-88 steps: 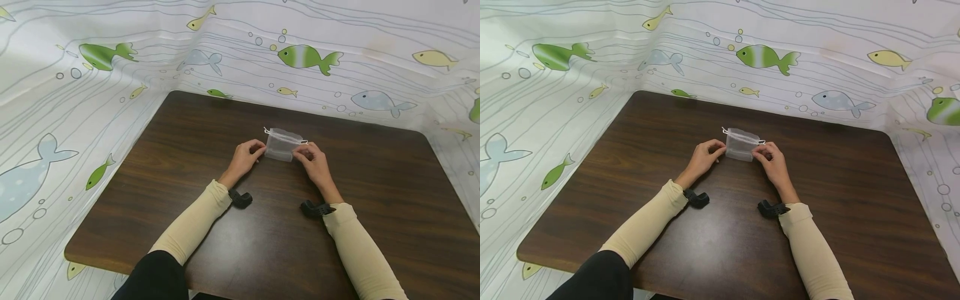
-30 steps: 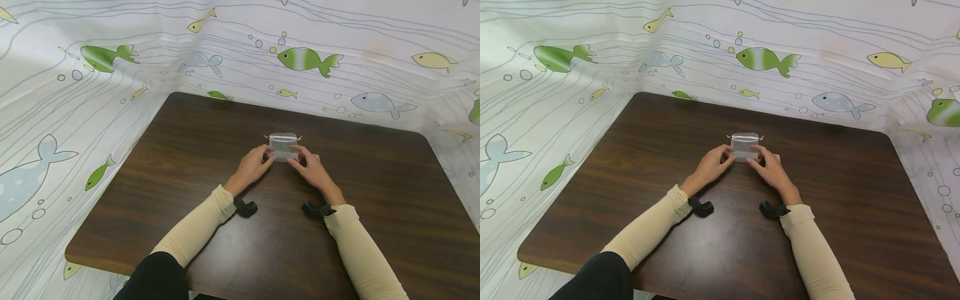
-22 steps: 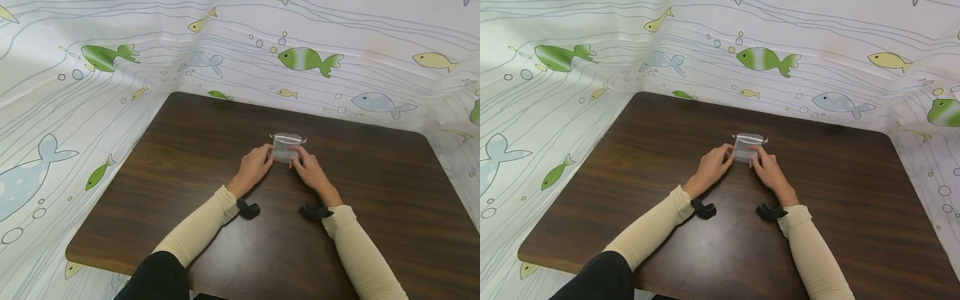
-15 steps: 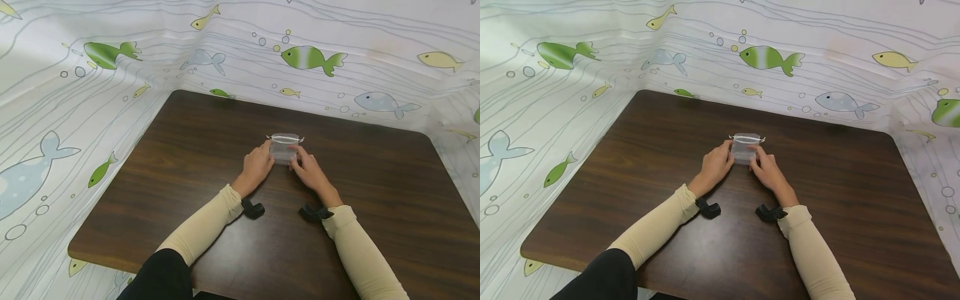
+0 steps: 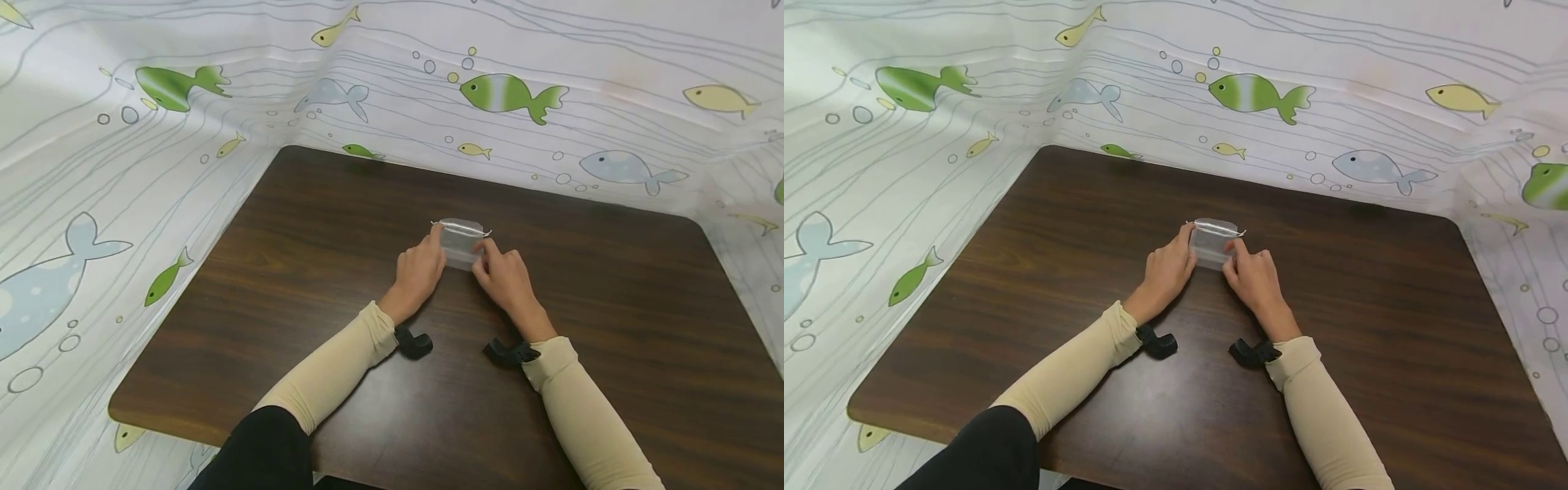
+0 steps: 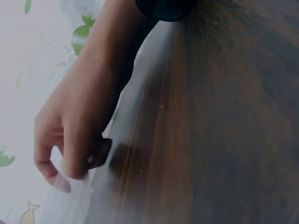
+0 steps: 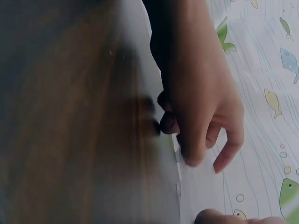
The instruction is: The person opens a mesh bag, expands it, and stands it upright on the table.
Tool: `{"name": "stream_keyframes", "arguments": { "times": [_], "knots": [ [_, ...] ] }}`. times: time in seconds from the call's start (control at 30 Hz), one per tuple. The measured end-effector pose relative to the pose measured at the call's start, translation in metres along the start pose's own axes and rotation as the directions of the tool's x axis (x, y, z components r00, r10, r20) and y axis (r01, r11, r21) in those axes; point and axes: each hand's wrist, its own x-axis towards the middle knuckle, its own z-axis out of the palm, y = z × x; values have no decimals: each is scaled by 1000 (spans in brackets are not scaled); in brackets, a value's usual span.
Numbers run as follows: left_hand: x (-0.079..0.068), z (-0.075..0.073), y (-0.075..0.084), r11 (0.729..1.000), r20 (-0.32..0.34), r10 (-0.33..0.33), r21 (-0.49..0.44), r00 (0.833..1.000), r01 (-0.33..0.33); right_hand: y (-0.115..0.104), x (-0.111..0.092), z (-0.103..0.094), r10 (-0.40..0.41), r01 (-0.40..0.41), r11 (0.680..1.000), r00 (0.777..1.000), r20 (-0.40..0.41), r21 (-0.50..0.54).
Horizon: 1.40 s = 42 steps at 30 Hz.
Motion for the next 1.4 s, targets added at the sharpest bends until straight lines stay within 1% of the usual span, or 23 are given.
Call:
{"name": "stream_keyframes", "arguments": {
  "times": [0.07,0.2,0.27,0.33,0.47,0.53,0.6,0.73,0.87,0.97,1.03,1.2,1.3,1.4],
  "knots": [
    [0,1,-1,1000,6,15,-14,1000,-15,1,-1,-1,10,-10,1000,1000,25,9],
    [1,2,-5,997,65,37,-69,997,-33,1,-1,-2,43,-45,999,996,84,27],
    [1,2,-6,995,94,34,-99,995,-24,1,-2,-3,56,-61,997,992,109,43],
    [1,1,-6,995,102,15,-102,995,-5,1,-2,-3,60,-66,997,991,116,47],
    [1,0,-4,997,87,-34,-61,996,39,2,-2,-1,53,-57,998,994,97,33],
    [1,-1,-3,999,88,-39,-33,995,42,3,-2,0,59,-61,998,994,90,21],
    [0,-1,-3,999,94,-30,-27,995,33,4,-2,0,68,-70,997,994,82,19],
    [0,-1,-4,999,95,-11,-47,995,16,5,-2,-1,82,-83,996,995,60,19],
    [1,-1,-3,997,89,-32,-70,996,38,3,-2,0,73,-73,997,996,47,16],
    [2,0,-3,996,93,-45,-67,995,51,1,-2,1,58,-59,998,998,39,12],
    [2,0,-4,997,97,-27,-65,995,33,1,-3,1,55,-55,998,998,29,7],
    [2,2,-6,995,86,27,-102,996,-19,1,-4,2,80,-80,997,997,25,3],
    [2,2,-6,995,70,31,-95,997,-24,0,-3,1,92,-93,996,995,37,5],
    [3,2,-5,998,72,23,-67,997,-18,0,-2,2,102,-102,995,994,42,0]
  ]
}}
